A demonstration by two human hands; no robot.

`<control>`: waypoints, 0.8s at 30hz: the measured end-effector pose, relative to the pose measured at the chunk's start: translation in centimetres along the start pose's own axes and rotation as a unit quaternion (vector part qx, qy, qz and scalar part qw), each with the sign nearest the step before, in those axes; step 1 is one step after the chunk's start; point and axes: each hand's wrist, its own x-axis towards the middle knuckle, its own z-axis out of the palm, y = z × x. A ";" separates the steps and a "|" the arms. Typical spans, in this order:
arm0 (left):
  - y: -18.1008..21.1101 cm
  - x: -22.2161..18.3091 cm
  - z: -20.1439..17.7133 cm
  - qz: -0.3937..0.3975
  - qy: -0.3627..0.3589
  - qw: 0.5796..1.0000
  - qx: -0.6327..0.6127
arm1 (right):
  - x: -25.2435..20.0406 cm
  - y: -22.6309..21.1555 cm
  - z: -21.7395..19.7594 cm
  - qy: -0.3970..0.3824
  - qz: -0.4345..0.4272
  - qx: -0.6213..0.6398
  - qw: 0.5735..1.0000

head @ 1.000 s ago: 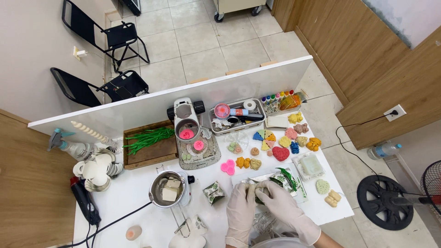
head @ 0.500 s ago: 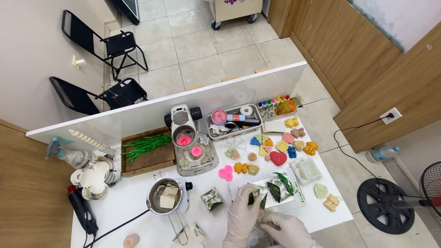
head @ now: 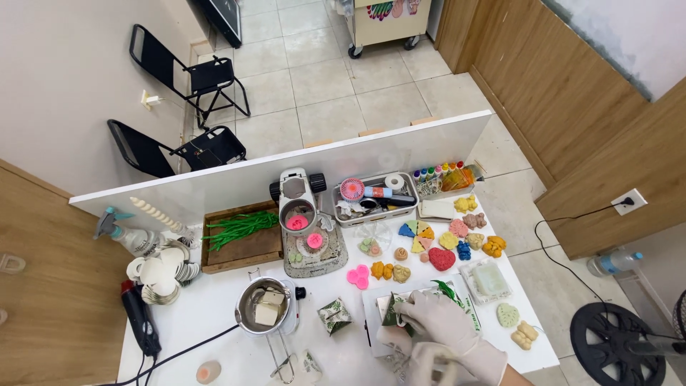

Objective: Packaging and labeling hand-made candles at a production station.

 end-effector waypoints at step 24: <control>-2.0 3.0 -2.9 -0.179 0.139 0.961 0.159 | -1.2 -0.5 2.8 -0.021 0.119 0.223 0.967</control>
